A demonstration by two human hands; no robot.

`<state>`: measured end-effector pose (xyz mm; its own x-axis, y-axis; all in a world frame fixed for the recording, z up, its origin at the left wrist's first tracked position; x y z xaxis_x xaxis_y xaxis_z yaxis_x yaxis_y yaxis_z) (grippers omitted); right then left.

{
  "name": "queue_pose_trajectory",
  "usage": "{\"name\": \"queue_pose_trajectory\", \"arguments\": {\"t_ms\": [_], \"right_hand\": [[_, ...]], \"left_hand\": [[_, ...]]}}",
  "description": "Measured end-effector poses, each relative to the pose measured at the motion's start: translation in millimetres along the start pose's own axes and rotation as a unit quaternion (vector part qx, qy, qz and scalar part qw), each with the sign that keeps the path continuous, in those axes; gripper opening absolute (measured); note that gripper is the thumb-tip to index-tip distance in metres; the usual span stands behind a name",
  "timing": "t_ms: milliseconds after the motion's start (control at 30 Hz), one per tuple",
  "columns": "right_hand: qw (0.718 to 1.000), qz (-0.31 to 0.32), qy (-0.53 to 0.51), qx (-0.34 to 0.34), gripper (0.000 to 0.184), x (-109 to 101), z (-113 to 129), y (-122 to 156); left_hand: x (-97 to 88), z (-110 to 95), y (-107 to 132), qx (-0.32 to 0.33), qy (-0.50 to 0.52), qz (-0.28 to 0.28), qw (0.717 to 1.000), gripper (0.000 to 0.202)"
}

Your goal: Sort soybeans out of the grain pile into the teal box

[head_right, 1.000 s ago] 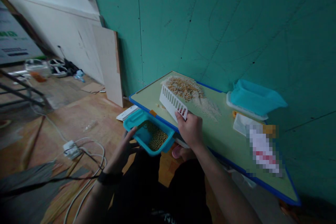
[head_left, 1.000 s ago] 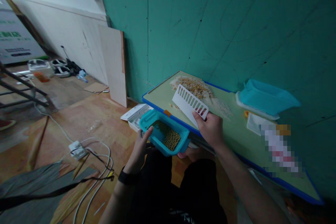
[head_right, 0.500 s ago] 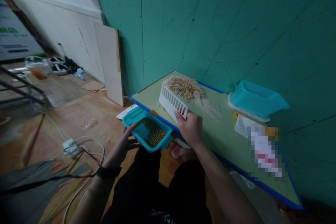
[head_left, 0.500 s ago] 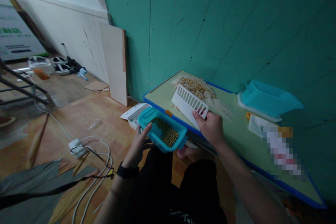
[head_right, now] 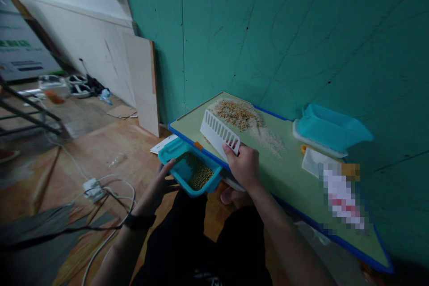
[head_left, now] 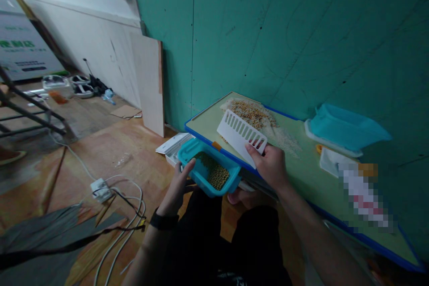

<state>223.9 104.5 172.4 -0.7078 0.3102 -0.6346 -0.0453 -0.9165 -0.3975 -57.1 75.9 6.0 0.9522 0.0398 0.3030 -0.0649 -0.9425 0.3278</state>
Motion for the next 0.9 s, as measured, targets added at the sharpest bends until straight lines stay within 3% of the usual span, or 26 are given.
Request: {"name": "queue_pose_trajectory", "arguments": {"t_ms": [300,533,900], "right_hand": [[0.999,-0.032,0.005,0.005,0.048,0.0,-12.0,2.9],[1.0,-0.012,0.004,0.01,0.049,2.7,1.5,1.6],[0.999,-0.042,0.014,0.011,0.047,7.0,6.7,8.5]], "left_hand": [[-5.6,7.1,-7.2,-0.011,0.0,-0.002,1.0,0.094],[-4.1,1.1,-2.6,-0.005,-0.003,0.0,1.0,0.088],[-10.3,0.5,-4.7,-0.004,0.005,-0.003,1.0,0.09]]}}
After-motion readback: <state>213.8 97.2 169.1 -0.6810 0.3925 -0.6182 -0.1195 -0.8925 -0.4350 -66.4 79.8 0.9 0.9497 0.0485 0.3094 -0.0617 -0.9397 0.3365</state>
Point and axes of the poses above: each hand's wrist, its own y-axis away from the middle knuckle, its own x-axis out of the palm, z = x × y, the point moved 7 cm from there along -y, towards the middle knuckle, and after that the axes turned 7 degrees about z, right-handed, at the moved point
